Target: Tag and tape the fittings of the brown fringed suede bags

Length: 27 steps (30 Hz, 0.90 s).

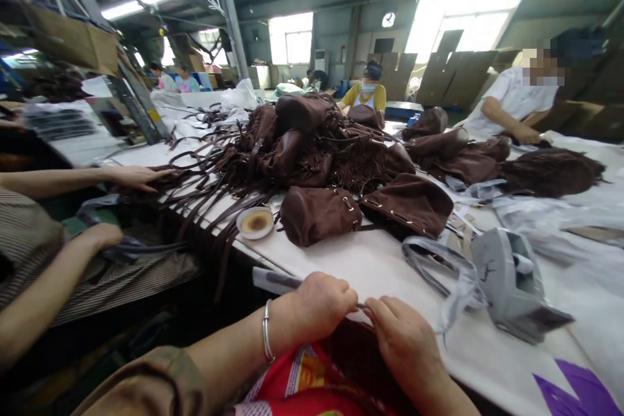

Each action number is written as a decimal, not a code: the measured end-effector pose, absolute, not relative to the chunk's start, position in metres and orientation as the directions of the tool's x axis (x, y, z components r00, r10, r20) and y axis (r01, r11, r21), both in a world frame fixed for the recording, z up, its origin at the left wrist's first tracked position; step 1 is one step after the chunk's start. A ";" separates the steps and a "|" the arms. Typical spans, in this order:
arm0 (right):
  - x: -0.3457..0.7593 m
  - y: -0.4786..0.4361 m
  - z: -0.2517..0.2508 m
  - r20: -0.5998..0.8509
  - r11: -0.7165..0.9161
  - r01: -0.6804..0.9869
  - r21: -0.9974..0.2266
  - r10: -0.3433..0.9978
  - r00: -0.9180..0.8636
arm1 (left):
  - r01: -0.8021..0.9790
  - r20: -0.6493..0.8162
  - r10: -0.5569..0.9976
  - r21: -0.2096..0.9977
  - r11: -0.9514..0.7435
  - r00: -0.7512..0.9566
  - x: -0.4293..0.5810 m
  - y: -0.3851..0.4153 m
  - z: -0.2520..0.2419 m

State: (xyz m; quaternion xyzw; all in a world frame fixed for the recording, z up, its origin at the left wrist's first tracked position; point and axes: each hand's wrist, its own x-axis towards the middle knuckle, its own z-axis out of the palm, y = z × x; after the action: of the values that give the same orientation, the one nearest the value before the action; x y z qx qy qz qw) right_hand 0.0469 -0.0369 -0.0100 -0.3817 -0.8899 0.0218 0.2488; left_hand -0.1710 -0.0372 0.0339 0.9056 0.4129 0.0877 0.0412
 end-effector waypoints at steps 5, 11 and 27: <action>0.072 -0.026 -0.018 0.509 0.749 0.596 -0.288 0.647 -0.567 | 0.793 0.142 0.800 0.114 -0.598 0.583 -0.180 -0.030 0.036; 0.050 -0.025 -0.012 0.478 0.754 0.524 -0.396 0.657 -0.583 | 0.688 0.235 0.696 0.128 -0.714 0.679 -0.153 -0.027 0.028; 0.065 -0.020 -0.013 0.409 0.695 0.543 -0.471 0.718 -0.564 | 0.641 0.225 0.637 0.064 -0.765 0.738 -0.148 -0.018 0.036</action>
State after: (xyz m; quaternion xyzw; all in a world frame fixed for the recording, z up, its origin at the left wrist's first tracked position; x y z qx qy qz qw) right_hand 0.0651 -0.0198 -0.0131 -0.3616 -0.8720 0.1473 0.2954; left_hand -0.1477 -0.0178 0.0358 0.9321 0.3426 0.1176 -0.0089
